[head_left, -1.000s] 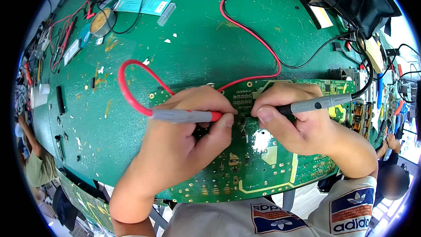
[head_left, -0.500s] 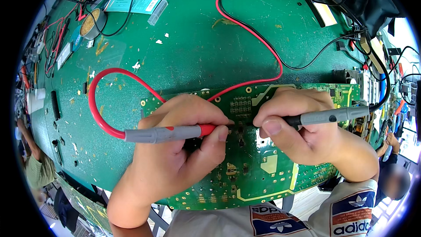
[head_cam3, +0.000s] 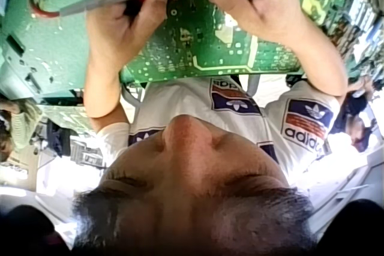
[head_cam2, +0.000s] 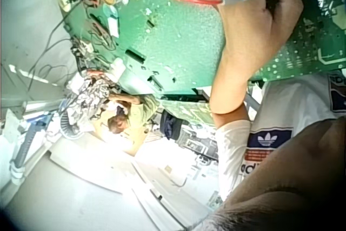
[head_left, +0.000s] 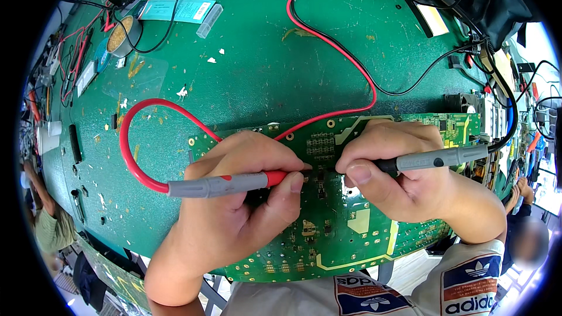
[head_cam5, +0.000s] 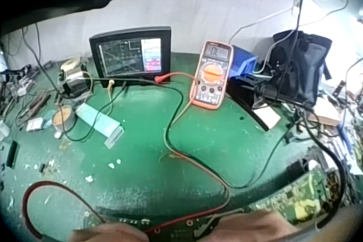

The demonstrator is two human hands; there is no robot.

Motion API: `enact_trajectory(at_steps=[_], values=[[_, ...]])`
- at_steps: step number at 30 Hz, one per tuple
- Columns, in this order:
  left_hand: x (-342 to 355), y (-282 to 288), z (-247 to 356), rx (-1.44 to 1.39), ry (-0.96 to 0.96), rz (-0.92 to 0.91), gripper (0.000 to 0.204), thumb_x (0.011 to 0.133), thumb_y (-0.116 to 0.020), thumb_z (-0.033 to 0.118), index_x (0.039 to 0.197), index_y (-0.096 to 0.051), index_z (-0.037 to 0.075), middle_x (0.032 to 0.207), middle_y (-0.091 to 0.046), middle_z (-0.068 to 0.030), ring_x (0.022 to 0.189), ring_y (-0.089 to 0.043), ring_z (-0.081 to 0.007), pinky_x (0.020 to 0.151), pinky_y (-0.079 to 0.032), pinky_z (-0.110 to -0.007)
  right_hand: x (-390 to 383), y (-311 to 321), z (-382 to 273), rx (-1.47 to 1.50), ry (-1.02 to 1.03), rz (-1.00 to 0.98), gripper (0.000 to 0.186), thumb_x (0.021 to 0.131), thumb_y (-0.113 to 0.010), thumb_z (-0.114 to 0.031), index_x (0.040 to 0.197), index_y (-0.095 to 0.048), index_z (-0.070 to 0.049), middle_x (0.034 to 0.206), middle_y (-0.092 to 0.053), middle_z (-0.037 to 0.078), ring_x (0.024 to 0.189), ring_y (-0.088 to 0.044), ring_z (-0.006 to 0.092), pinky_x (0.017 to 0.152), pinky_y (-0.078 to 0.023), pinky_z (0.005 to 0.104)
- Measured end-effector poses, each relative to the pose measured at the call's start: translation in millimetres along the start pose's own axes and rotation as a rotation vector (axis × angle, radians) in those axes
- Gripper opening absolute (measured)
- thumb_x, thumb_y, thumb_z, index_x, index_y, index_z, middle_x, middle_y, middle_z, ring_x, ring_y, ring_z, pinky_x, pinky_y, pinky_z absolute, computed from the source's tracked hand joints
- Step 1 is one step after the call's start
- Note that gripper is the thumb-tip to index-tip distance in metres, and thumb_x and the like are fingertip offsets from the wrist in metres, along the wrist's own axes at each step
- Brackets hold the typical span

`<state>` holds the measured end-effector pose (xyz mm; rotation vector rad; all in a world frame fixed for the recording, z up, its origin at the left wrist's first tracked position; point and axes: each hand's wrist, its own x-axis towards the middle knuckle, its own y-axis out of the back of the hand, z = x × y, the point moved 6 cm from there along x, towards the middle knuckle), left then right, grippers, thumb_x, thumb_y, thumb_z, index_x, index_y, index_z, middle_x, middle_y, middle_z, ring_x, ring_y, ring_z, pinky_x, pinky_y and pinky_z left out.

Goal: The person tests components on a green circuit board using multimeter probes, touching the tips to various soldered points and pointing at specific chips on the board.

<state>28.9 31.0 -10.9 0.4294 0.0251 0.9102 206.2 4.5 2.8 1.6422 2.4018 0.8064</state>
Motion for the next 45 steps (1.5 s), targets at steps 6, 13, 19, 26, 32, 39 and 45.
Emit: enact_trajectory(at_steps=[6,13,19,26,32,39,45], values=[[1.1,-0.7,0.4,-0.007,-0.010,-0.007,0.006,0.091,-0.064,0.005,0.095,-0.064,0.000,0.089,-0.073,-0.0125,0.081,-0.064,-0.0204,0.074,-0.052,-0.033,0.7,1.5,-1.0,0.009,-0.048,-0.001,0.005,0.089,-0.070,-0.004,0.088,-0.065,-0.004,0.074,-0.066,0.009,0.062,-0.064,0.0275,0.055,-0.050,0.0344],[1.3,0.1,1.4,-0.023,0.001,0.012,0.007,0.088,-0.066,0.001,0.094,-0.067,0.000,0.086,-0.070,-0.0117,0.079,-0.065,-0.0212,0.070,-0.051,-0.032,0.9,-0.6,-3.8,-0.012,-0.022,0.017,0.006,0.085,-0.071,-0.001,0.088,-0.066,-0.003,0.075,-0.067,0.009,0.061,-0.064,0.0276,0.055,-0.049,0.0351],[3.4,-0.8,3.6,-0.030,0.040,0.005,0.006,0.086,-0.067,-0.002,0.091,-0.068,0.000,0.082,-0.066,-0.0100,0.069,-0.062,-0.0191,0.060,-0.047,-0.031,-0.5,-2.1,-2.2,0.017,-0.058,0.008,0.008,0.083,-0.073,0.001,0.088,-0.067,-0.002,0.076,-0.068,0.010,0.063,-0.065,0.0267,0.056,-0.049,0.0349],[2.5,0.2,3.2,-0.009,0.030,0.006,0.008,0.086,-0.066,-0.002,0.093,-0.068,0.000,0.082,-0.066,-0.0103,0.070,-0.063,-0.0195,0.061,-0.048,-0.031,-0.5,-1.7,-2.3,-0.005,-0.046,-0.004,0.008,0.084,-0.072,0.002,0.089,-0.066,-0.002,0.077,-0.068,0.010,0.063,-0.065,0.0266,0.055,-0.049,0.0347],[1.0,-0.9,3.5,-0.011,0.000,0.005,0.011,0.085,-0.065,-0.003,0.096,-0.068,-0.001,0.086,-0.069,-0.0115,0.075,-0.064,-0.0211,0.067,-0.051,-0.033,-5.2,-0.5,0.1,0.001,-0.044,0.029,0.008,0.085,-0.070,0.001,0.090,-0.066,-0.002,0.076,-0.067,0.010,0.062,-0.065,0.0275,0.055,-0.050,0.0351],[-0.8,-0.4,0.2,-0.026,0.002,0.030,0.008,0.086,-0.064,-0.001,0.094,-0.065,0.000,0.088,-0.072,-0.0129,0.080,-0.064,-0.0219,0.074,-0.052,-0.034,-4.2,0.0,1.1,0.016,-0.068,0.038,0.006,0.087,-0.070,-0.004,0.091,-0.065,-0.004,0.073,-0.066,0.010,0.062,-0.065,0.0291,0.055,-0.051,0.0355],[-1.2,-0.4,0.1,-0.014,0.005,0.013,0.007,0.086,-0.063,-0.001,0.093,-0.063,0.000,0.089,-0.072,-0.0140,0.081,-0.065,-0.0216,0.074,-0.053,-0.034,-2.8,0.6,-0.7,-0.002,-0.043,0.023,0.006,0.087,-0.070,-0.003,0.089,-0.064,-0.004,0.075,-0.066,0.009,0.063,-0.065,0.0293,0.055,-0.051,0.0359]])
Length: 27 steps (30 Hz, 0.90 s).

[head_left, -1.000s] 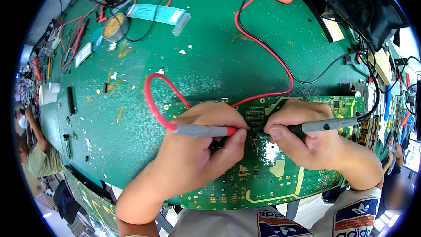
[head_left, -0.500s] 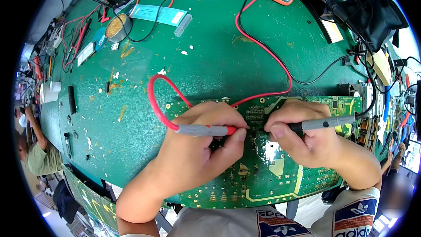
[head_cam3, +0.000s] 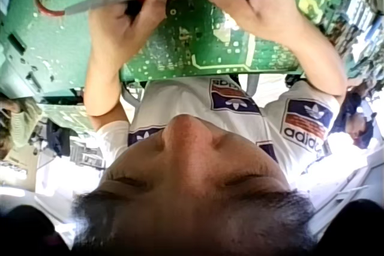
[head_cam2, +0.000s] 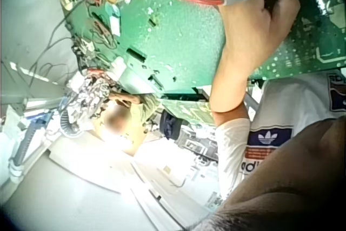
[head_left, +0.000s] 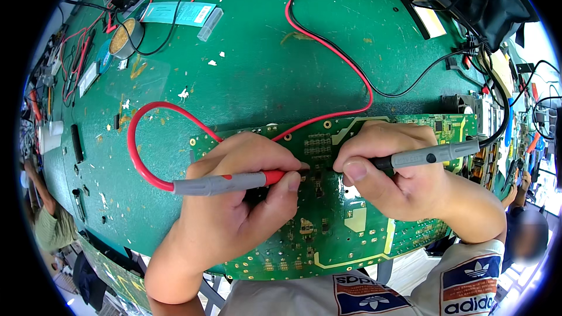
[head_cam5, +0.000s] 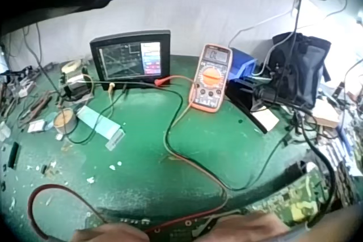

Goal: The person tests components on a green circuit board using multimeter probes, touching the tips to various soldered points and pointing at specific chips on the board.

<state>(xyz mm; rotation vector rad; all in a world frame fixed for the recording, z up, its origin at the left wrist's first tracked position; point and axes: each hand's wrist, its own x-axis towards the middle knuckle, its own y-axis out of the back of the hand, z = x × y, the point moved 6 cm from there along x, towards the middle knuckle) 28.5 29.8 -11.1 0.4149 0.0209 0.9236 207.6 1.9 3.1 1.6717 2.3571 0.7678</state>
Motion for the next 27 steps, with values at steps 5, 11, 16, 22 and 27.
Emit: enact_trajectory(at_steps=[5,11,16,22,27], values=[[1.1,0.0,0.6,0.011,-0.006,-0.027,0.007,0.088,-0.063,0.001,0.095,-0.062,-0.001,0.090,-0.073,-0.0151,0.082,-0.064,-0.0212,0.076,-0.052,-0.033,1.0,0.8,-1.5,-0.005,0.009,-0.014,0.007,0.087,-0.070,-0.003,0.089,-0.064,-0.004,0.077,-0.066,0.010,0.063,-0.065,0.0297,0.055,-0.050,0.0361],[2.9,-0.7,0.4,-0.018,-0.073,0.091,0.013,0.079,-0.073,-0.004,0.089,-0.065,0.000,0.079,-0.068,-0.0134,0.068,-0.066,-0.0276,0.060,-0.051,-0.036,0.9,0.2,-0.4,-0.004,0.016,-0.001,0.007,0.086,-0.071,-0.002,0.089,-0.064,-0.004,0.076,-0.065,0.010,0.063,-0.064,0.0297,0.055,-0.050,0.0366],[1.3,0.5,-0.4,-0.007,-0.035,0.029,0.010,0.085,-0.068,0.000,0.094,-0.065,0.000,0.085,-0.071,-0.0126,0.077,-0.066,-0.0237,0.069,-0.052,-0.034,2.4,-2.2,-1.1,-0.025,0.047,0.007,0.002,0.087,-0.069,-0.002,0.089,-0.068,-0.001,0.073,-0.067,0.008,0.061,-0.062,0.0213,0.054,-0.047,0.0317],[3.1,-0.2,3.5,0.008,-0.017,0.004,0.010,0.084,-0.067,-0.001,0.095,-0.067,-0.001,0.085,-0.071,-0.0124,0.076,-0.067,-0.0229,0.067,-0.053,-0.033,2.6,-0.5,-7.9,-0.062,0.026,-0.019,0.008,0.083,-0.073,0.001,0.085,-0.066,-0.004,0.074,-0.065,0.008,0.061,-0.063,0.0268,0.056,-0.049,0.0368],[3.5,0.5,3.4,0.023,-0.036,0.012,0.009,0.084,-0.068,-0.002,0.093,-0.068,-0.001,0.085,-0.071,-0.0129,0.073,-0.067,-0.0227,0.065,-0.052,-0.033,3.4,-2.9,-8.1,-0.064,0.025,-0.021,0.008,0.082,-0.072,0.002,0.087,-0.067,-0.003,0.074,-0.065,0.008,0.062,-0.063,0.0274,0.056,-0.049,0.0368]])
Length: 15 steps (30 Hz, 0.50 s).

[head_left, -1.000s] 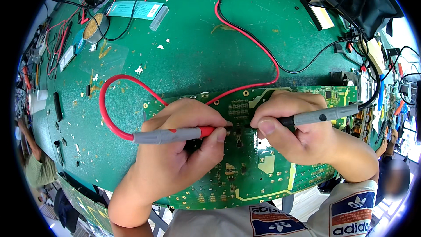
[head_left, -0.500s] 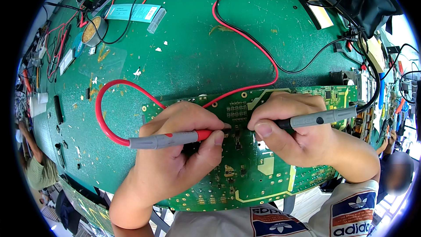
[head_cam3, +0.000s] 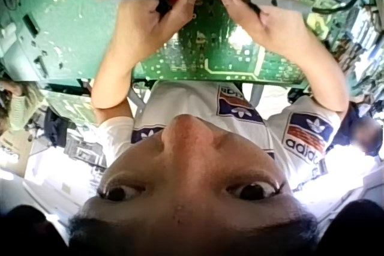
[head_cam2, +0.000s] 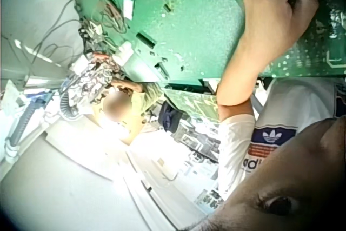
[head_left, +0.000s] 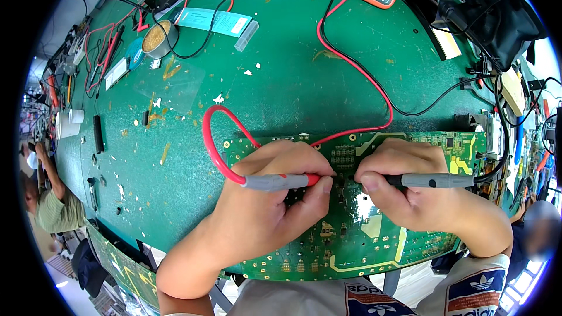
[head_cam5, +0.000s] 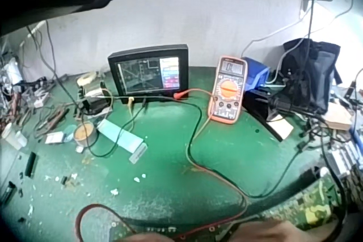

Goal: The person tests components on a green circuit board using multimeter probes, touching the tips to various soldered points and pointing at specific chips on the board.

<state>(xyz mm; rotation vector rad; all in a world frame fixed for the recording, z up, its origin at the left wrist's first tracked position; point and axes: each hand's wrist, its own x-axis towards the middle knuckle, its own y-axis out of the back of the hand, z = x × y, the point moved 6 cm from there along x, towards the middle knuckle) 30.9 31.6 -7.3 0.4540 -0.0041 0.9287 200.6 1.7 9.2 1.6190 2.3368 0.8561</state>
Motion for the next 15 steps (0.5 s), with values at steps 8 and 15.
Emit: enact_trajectory(at_steps=[8,15], values=[[-0.3,0.7,0.6,-0.004,0.025,-0.008,0.009,0.084,-0.068,-0.002,0.093,-0.068,-0.001,0.085,-0.070,-0.0122,0.073,-0.066,-0.0225,0.065,-0.052,-0.033,0.4,-0.3,-1.3,-0.006,0.028,0.012,0.008,0.082,-0.072,0.002,0.087,-0.067,-0.002,0.074,-0.066,0.009,0.061,-0.064,0.0279,0.055,-0.049,0.0369],[-2.0,0.0,0.7,-0.032,0.021,0.007,0.012,0.084,-0.065,-0.003,0.096,-0.067,-0.001,0.087,-0.071,-0.0129,0.079,-0.066,-0.0228,0.071,-0.053,-0.034,-5.6,0.2,1.6,0.026,0.056,0.116,0.007,0.083,-0.072,0.000,0.085,-0.066,-0.003,0.070,-0.064,0.008,0.057,-0.061,0.0260,0.051,-0.047,0.0352]])
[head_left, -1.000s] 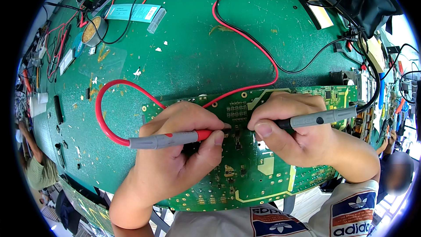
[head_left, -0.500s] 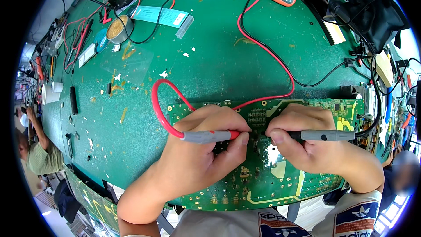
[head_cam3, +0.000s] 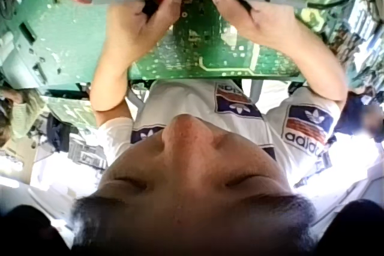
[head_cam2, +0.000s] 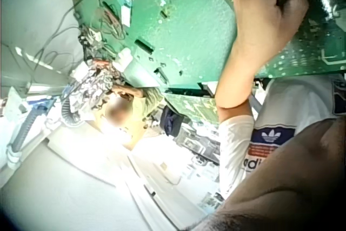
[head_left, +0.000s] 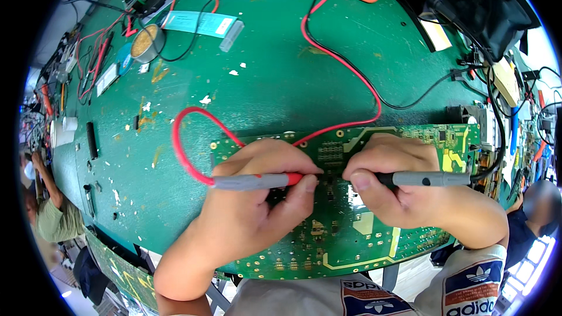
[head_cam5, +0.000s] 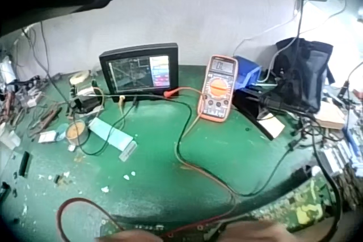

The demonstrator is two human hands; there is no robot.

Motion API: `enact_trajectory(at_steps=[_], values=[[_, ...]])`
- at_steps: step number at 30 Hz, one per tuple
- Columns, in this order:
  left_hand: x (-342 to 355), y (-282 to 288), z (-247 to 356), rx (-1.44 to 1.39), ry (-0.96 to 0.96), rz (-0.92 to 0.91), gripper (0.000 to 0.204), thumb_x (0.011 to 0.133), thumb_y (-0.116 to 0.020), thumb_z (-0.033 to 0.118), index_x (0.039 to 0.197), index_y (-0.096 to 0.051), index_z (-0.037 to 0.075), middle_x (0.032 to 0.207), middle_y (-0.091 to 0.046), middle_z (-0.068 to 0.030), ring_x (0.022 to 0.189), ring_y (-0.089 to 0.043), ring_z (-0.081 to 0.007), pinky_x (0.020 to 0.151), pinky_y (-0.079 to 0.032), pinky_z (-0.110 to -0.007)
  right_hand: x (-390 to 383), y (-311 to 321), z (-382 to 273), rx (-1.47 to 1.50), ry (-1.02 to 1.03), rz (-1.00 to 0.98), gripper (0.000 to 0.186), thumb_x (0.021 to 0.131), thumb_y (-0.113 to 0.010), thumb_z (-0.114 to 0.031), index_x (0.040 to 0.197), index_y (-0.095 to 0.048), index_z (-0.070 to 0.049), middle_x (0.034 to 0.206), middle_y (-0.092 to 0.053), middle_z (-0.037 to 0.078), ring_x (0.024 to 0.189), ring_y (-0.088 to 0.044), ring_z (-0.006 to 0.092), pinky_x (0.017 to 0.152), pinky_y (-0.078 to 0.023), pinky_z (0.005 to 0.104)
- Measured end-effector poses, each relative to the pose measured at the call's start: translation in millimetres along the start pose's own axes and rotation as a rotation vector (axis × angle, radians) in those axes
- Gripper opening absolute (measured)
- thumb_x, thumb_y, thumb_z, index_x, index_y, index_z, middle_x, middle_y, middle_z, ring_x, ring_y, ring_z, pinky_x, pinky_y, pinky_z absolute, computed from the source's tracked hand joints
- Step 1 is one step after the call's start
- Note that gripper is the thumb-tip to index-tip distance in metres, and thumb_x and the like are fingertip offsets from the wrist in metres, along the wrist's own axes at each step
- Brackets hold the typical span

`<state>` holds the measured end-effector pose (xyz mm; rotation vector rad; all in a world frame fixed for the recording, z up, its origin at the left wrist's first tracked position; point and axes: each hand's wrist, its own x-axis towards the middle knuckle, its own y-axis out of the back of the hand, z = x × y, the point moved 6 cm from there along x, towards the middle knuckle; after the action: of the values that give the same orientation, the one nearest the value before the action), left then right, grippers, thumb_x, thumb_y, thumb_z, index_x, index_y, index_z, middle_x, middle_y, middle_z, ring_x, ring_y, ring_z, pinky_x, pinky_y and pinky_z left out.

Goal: The person tests components on a green circuit board using multimeter probes, touching the tips to various soldered points and pointing at specific chips on the board.

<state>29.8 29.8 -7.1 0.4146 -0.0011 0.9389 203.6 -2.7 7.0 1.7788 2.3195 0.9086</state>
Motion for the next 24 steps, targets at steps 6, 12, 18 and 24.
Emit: enact_trajectory(at_steps=[6,12,18,24], values=[[-0.8,-0.3,-0.6,0.013,-0.007,-0.022,0.009,0.086,-0.064,-0.001,0.095,-0.064,-0.001,0.090,-0.074,-0.0152,0.080,-0.066,-0.0225,0.074,-0.053,-0.034,-0.4,-2.4,2.4,0.052,-0.028,-0.024,0.006,0.086,-0.072,-0.002,0.087,-0.066,-0.005,0.071,-0.063,0.008,0.057,-0.060,0.0260,0.052,-0.048,0.0349],[-0.2,0.1,-0.5,0.013,-0.008,-0.028,0.007,0.088,-0.064,0.001,0.095,-0.063,-0.001,0.089,-0.074,-0.0153,0.080,-0.066,-0.0224,0.074,-0.053,-0.034,-0.8,-2.5,3.8,0.034,-0.046,-0.028,0.006,0.086,-0.072,-0.003,0.087,-0.066,-0.006,0.069,-0.062,0.007,0.057,-0.060,0.0255,0.052,-0.048,0.0357],[-1.1,0.2,-1.3,0.012,-0.012,-0.023,0.007,0.089,-0.064,0.003,0.095,-0.064,-0.002,0.089,-0.074,-0.0149,0.080,-0.066,-0.0225,0.074,-0.053,-0.034,-0.5,-2.3,3.7,0.015,-0.004,-0.075,0.002,0.089,-0.067,-0.002,0.091,-0.067,-0.001,0.075,-0.068,0.009,0.060,-0.063,0.0220,0.052,-0.049,0.0315],[-0.3,0.1,-1.0,0.022,-0.005,-0.024,0.009,0.088,-0.065,0.003,0.096,-0.065,-0.001,0.089,-0.075,-0.0136,0.080,-0.066,-0.0225,0.074,-0.054,-0.034,-0.7,-2.5,5.1,0.021,-0.033,-0.027,0.008,0.084,-0.073,-0.003,0.087,-0.066,-0.005,0.069,-0.061,0.006,0.057,-0.060,0.0249,0.051,-0.047,0.0359]])
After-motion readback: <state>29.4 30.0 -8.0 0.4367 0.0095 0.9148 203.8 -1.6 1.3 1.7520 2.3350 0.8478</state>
